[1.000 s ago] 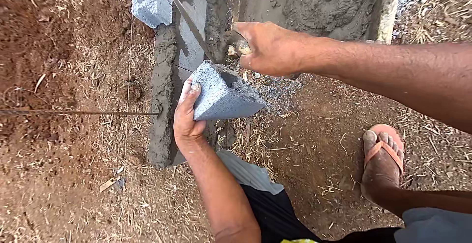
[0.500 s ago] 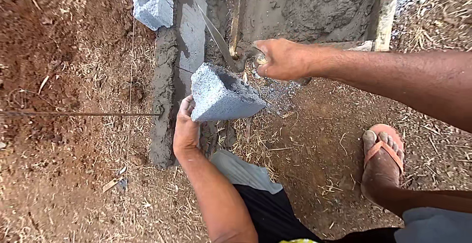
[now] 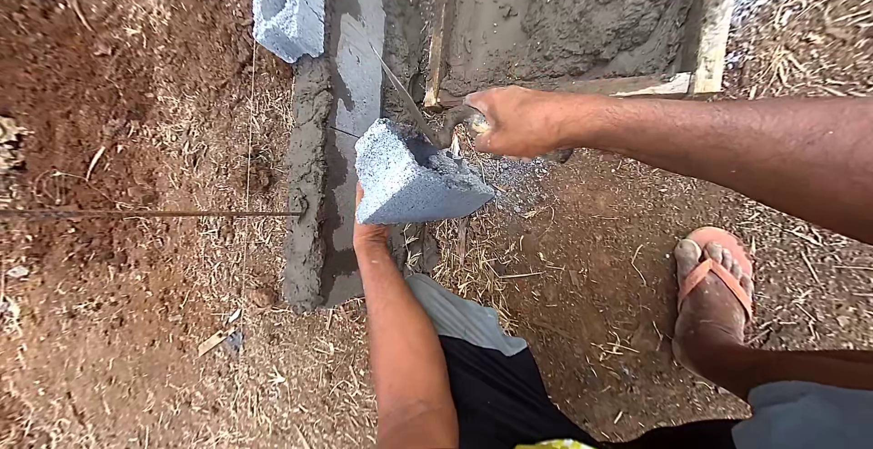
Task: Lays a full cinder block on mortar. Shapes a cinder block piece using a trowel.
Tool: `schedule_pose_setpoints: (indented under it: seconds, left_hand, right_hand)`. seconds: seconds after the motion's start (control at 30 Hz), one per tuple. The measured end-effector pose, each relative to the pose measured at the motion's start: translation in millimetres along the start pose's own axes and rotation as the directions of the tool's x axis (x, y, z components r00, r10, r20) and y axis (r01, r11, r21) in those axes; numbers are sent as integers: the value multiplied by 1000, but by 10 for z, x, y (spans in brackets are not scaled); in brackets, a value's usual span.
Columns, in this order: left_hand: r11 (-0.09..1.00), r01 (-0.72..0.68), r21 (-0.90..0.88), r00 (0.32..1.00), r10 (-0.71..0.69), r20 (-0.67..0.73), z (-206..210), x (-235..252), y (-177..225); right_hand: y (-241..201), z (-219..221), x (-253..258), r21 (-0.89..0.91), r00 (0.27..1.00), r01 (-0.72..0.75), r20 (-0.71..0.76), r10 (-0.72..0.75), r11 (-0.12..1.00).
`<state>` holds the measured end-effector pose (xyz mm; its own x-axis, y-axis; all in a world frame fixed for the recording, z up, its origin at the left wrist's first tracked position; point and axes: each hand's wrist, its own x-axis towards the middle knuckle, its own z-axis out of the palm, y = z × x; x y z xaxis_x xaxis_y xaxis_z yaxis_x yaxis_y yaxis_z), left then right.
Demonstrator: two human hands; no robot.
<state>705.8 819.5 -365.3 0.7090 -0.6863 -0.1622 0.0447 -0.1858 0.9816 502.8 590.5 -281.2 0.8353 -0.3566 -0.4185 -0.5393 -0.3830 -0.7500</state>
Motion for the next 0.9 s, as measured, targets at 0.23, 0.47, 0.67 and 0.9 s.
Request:
schedule_pose_setpoints:
  seconds: [0.23,0.47,0.67,0.9]
  left_hand:
    - [996,36,-87,999,-37,-10,78,-5,11]
    - [998,35,-49,999,-36,-27,97,-29,38]
    - [981,-88,-172,993,101,66,45,77,-69]
    - [970,101,-222,994,-92,51,140,69,181]
  right_hand:
    - [-291,-147,-50,-53,970,182,-156,-188,982]
    - [-109,-19,-27,-41,997,65,-35,-67,997]
    - [-314,-161,-28,-53,969,176,-165,-183,983]
    - [46,64,31,-160,999,45,14,-44,986]
